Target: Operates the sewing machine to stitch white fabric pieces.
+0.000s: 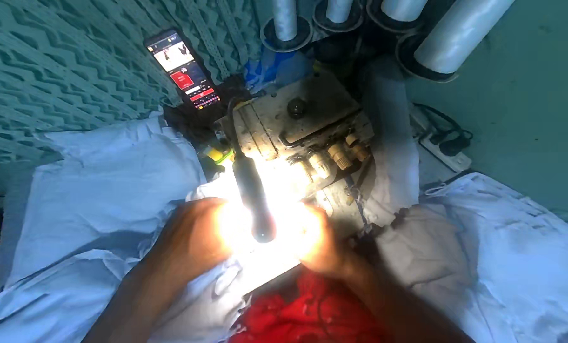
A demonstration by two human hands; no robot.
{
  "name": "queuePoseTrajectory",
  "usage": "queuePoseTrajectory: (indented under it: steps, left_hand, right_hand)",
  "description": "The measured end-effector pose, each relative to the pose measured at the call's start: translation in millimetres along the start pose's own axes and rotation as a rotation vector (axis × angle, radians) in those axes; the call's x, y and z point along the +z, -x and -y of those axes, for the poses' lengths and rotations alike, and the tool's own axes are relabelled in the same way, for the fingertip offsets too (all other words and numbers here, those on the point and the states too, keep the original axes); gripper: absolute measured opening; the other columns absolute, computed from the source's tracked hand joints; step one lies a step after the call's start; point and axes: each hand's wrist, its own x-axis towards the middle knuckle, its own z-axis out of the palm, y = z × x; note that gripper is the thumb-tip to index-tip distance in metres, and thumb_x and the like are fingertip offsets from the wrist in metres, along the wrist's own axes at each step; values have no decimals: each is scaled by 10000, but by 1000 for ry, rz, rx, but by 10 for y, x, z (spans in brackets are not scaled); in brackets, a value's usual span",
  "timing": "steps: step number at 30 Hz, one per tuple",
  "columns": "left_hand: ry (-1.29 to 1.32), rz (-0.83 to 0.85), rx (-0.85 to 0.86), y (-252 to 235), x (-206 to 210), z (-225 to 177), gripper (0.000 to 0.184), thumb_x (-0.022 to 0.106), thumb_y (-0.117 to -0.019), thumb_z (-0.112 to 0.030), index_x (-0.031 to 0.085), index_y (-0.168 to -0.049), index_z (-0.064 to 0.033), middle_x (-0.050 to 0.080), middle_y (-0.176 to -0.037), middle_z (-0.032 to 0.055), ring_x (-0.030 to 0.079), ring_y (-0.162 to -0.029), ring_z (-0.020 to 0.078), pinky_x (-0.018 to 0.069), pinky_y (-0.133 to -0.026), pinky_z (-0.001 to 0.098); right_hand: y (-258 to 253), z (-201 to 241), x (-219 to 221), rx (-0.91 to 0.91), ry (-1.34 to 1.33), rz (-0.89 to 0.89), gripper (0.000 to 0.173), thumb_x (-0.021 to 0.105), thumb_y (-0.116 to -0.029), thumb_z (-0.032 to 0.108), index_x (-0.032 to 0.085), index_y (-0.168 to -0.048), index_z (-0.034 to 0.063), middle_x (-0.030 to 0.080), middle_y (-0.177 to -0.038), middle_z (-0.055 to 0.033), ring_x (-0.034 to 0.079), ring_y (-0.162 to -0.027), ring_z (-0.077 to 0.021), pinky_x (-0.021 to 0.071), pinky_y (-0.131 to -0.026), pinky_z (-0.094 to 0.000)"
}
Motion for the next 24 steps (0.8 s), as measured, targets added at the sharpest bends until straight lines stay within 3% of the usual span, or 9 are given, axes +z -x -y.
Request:
queuePoseTrajectory:
  steps: [3, 5, 9, 12, 15, 18, 20, 22, 24]
  left_hand:
    - [69, -37, -206, 39, 155, 104, 332, 736, -713, -219, 700, -982, -29, 669, -758, 164, 691, -746, 382, 520, -642, 598]
    - [72, -98, -320, 108, 263, 95, 259, 750, -749, -163, 711, -989, -74, 677, -765, 144, 690, -746, 368, 517, -635, 611]
    - [-38, -331, -381, 373, 425, -159, 279, 684, -739, -249, 734, -938, -60, 714, -754, 123, 708, -680, 313, 531, -596, 540]
    - [-118, -510, -302, 537, 554, -272, 306, 680, -773, -330, 716, -867, -41, 687, -692, 108, 681, -608, 252, 509, -538, 426]
    - [-157, -566, -221, 597, 630, -288, 289, 677, -823, -336, 693, -829, -47, 659, -671, 86, 662, -606, 222, 491, -527, 381]
    - [-174, -580, -185, 599, 639, -292, 287, 668, -855, -332, 690, -814, -49, 639, -653, 75, 649, -600, 221, 477, -519, 372]
    - [-144, -544, -187, 651, 537, -303, 362, 667, -858, -391, 717, -909, -36, 669, -708, 90, 667, -638, 239, 503, -546, 392]
    - [-53, -440, -179, 779, 260, -311, 524, 659, -895, -503, 733, -1130, -40, 719, -853, 107, 684, -737, 240, 549, -639, 422]
    - [41, -332, -84, 966, -123, -277, 431, 631, -962, -457, 728, -1157, -85, 719, -921, 96, 671, -803, 212, 562, -702, 397]
  right_hand:
    - [69, 138, -69, 12, 154, 20, 242, 619, -964, 191, 733, -1045, -6, 726, -1000, -84, 681, -901, -87, 580, -812, -256]
    - [131, 217, -122, -20, 301, 32, 353, 493, -1024, 278, 734, -1055, 21, 715, -1036, -90, 681, -933, -104, 578, -794, -270]
    - [86, 313, -81, -41, 757, -39, 288, 641, -932, 306, 751, -1058, 71, 716, -1000, -79, 681, -720, -143, 565, -583, -310]
    - [-30, 353, -4, -57, 972, -11, 244, 642, -913, 278, 754, -951, 64, 726, -992, -97, 695, -684, -204, 574, -579, -365]
    - [-105, 369, 93, -34, 883, -51, 180, 672, -910, 254, 749, -904, 91, 707, -828, -73, 700, -703, -220, 579, -606, -399]
    - [-113, 379, 93, -78, 850, -53, 159, 694, -880, 231, 760, -859, 88, 709, -768, -75, 707, -697, -231, 576, -596, -423]
    - [-74, 403, -8, -157, 885, -62, 176, 687, -870, 254, 720, -821, 88, 675, -764, -59, 670, -637, -204, 538, -516, -400]
    - [3, 485, -213, -110, 806, -57, 311, 715, -875, 389, 720, -992, 101, 687, -874, -33, 659, -678, -156, 552, -548, -380]
    - [61, 628, -415, -135, 596, -46, 376, 713, -909, 450, 722, -1039, 97, 685, -842, 3, 620, -692, -64, 541, -601, -278]
